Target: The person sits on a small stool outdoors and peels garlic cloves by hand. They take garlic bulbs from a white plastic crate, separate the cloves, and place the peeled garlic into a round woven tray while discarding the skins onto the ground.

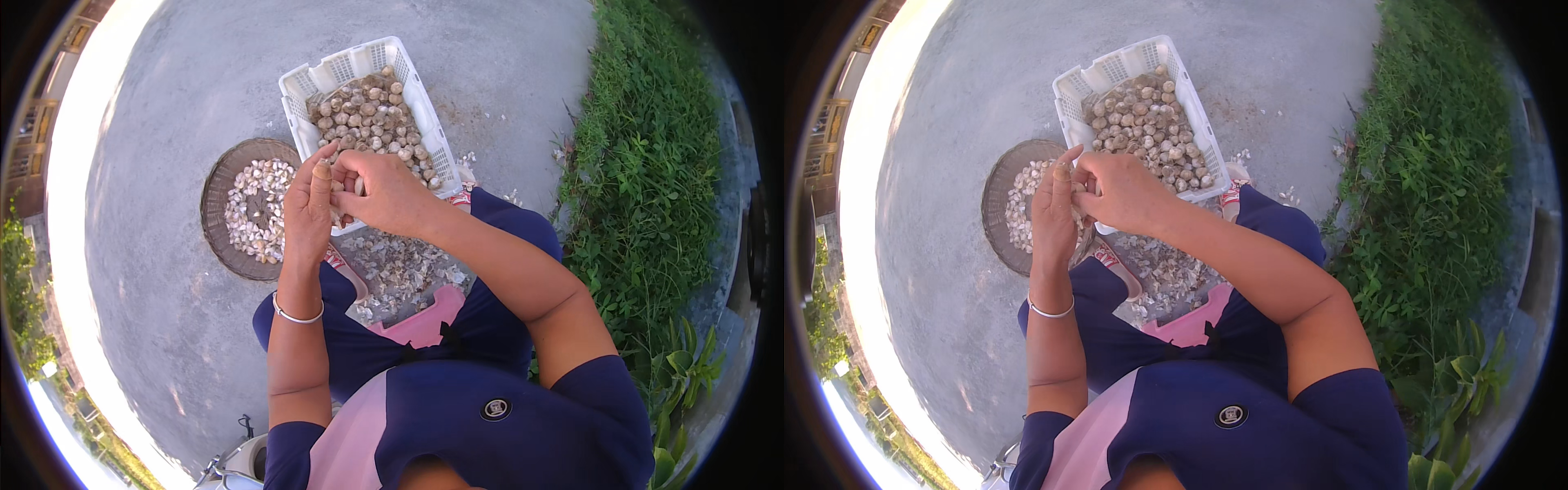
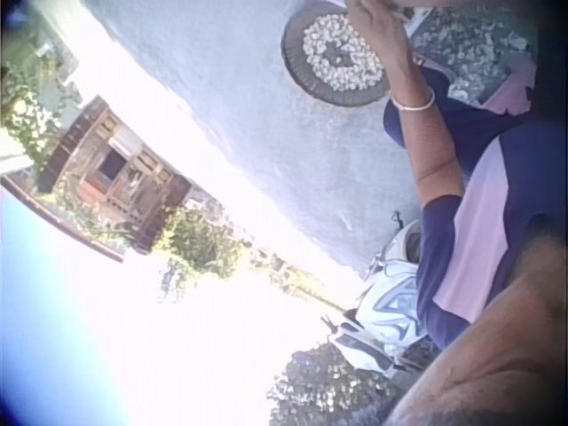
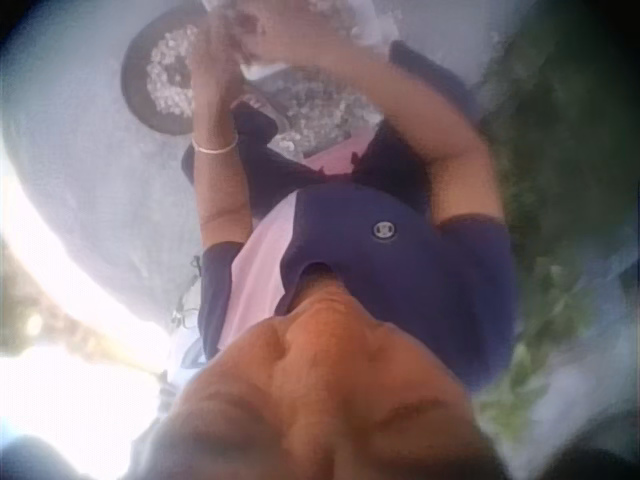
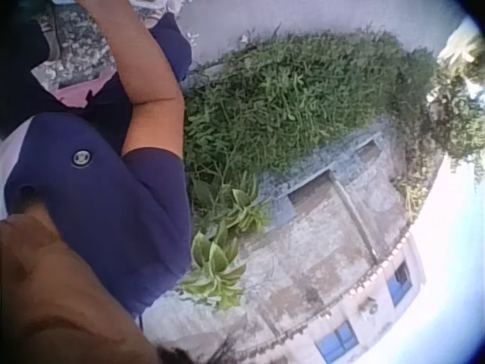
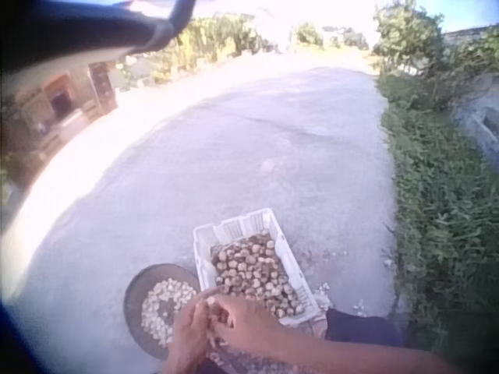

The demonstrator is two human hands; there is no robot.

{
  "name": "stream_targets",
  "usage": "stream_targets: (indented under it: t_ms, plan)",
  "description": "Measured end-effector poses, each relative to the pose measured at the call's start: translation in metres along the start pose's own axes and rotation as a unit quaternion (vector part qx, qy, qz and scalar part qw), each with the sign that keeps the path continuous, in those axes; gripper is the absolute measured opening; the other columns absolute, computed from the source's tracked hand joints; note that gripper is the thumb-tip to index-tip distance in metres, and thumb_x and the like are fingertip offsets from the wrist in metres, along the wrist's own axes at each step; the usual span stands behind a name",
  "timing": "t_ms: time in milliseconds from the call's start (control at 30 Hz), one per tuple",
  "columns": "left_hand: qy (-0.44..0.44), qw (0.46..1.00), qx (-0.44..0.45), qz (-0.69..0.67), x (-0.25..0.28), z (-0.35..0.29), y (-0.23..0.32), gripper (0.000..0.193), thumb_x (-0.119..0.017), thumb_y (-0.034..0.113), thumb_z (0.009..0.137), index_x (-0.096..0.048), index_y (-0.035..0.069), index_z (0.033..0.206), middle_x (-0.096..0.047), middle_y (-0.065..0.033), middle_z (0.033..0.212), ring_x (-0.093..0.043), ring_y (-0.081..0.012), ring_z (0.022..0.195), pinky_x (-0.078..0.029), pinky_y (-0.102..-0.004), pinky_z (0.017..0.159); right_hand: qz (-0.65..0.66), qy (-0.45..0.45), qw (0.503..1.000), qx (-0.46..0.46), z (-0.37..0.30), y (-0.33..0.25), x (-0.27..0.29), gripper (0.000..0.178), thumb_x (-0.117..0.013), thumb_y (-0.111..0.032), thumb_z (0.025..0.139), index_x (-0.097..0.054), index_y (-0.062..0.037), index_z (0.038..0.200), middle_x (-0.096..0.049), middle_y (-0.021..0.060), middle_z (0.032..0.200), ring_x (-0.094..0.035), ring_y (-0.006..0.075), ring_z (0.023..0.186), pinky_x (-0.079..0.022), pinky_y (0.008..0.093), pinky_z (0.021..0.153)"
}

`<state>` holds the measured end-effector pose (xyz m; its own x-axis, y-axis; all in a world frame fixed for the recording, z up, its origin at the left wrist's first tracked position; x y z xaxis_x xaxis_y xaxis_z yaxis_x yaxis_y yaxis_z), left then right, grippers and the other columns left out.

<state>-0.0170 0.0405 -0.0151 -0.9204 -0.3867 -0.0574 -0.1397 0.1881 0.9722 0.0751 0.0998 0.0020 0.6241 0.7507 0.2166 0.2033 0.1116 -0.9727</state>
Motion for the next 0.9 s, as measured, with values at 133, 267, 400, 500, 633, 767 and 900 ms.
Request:
stream_targets:
  t_ms: [133,267,400,500,633,767,900]
  plan:
    - [-0.013,0.998,0.056,-0.029,-0.011,-0.001,-0.005,0.048,-0.04,0.039,0.099,-0.05,0.001,0.126,-0.057,-0.0038,0.067,-0.05,-0.007,0.051,-0.039,-0.02,0.044,0.019,0.015,1.0,0.019,-0.001,0.014,0.02,0.016,-0.066,-0.014,0.082,-0.057,-0.0005,0.084,-0.057,0.0026,0.065,-0.053,0.0074,0.06,-0.041,0.0252,0.053]
    - [-0.039,0.993,0.092,-0.057,-0.011,-0.001,-0.01,0.052,-0.035,0.041,0.1,-0.047,-0.001,0.127,-0.059,-0.0071,0.07,-0.052,-0.0099,0.052,-0.039,-0.0219,0.046,-0.128,0.052,0.985,-0.102,-0.006,0.05,0.083,0.015,-0.065,-0.016,0.079,-0.063,-0.0029,0.085,-0.063,0.0082,0.075,-0.058,0.017,0.07,-0.046,0.0313,0.063]
    - [-0.064,0.976,0.132,-0.161,-0.016,-0.002,-0.021,0.058,-0.031,0.045,0.099,-0.044,-0.004,0.128,-0.056,-0.0057,0.071,-0.053,-0.0109,0.058,-0.039,-0.0218,0.048,-0.374,0.078,0.905,-0.188,-0.026,0.114,0.147,0.012,-0.062,-0.016,0.078,-0.066,-0.0065,0.084,-0.067,0.0131,0.087,-0.064,0.0306,0.081,-0.05,0.0387,0.072]
    - [-0.083,0.966,0.147,-0.197,-0.02,-0.005,-0.027,0.06,-0.031,0.047,0.099,-0.046,-0.004,0.126,-0.058,-0.0063,0.076,-0.055,-0.0119,0.062,-0.04,-0.0222,0.05,-0.425,0.049,0.869,-0.247,-0.041,0.137,0.171,0.011,-0.059,-0.012,0.079,-0.066,-0.0065,0.084,-0.067,0.0151,0.093,-0.063,0.033,0.085,-0.05,0.0408,0.073]
    - [-0.091,0.959,0.149,-0.223,-0.02,-0.009,-0.031,0.058,-0.032,0.045,0.099,-0.048,-0.005,0.124,-0.056,-0.0057,0.079,-0.056,-0.0119,0.066,-0.043,-0.0227,0.053,-0.476,0.031,0.821,-0.315,-0.058,0.174,0.192,0.014,-0.056,-0.009,0.078,-0.068,-0.0035,0.085,-0.065,0.0192,0.098,-0.063,0.0349,0.09,-0.051,0.0421,0.076]
    - [-0.075,0.963,0.144,-0.215,-0.014,-0.012,-0.032,0.051,-0.04,0.039,0.099,-0.051,-0.006,0.121,-0.055,-0.0048,0.079,-0.057,-0.012,0.067,-0.045,-0.0225,0.056,-0.513,0.03,0.795,-0.323,-0.074,0.215,0.201,0.018,-0.056,-0.009,0.078,-0.069,-0.0001,0.087,-0.065,0.0221,0.096,-0.063,0.0361,0.093,-0.051,0.042,0.08]
    - [-0.086,0.961,0.149,-0.217,-0.023,-0.011,-0.032,0.048,-0.045,0.035,0.097,-0.053,-0.007,0.119,-0.055,-0.0045,0.079,-0.058,-0.0124,0.068,-0.049,-0.0225,0.06,-0.558,-0.025,0.757,-0.338,-0.113,0.31,0.225,0.016,-0.06,-0.016,0.073,-0.069,-0.0051,0.078,-0.065,0.0188,0.083,-0.063,0.0358,0.083,-0.051,0.0421,0.076]
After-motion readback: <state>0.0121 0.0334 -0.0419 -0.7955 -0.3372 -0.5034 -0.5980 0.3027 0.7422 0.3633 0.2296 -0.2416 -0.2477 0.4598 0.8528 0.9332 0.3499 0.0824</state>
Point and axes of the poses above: each hand's wrist, its own z-axis towards the middle knuckle, its own x-axis out of the back of the hand, y = z × x, the point moved 7 cm from there along z, towards the middle knuckle
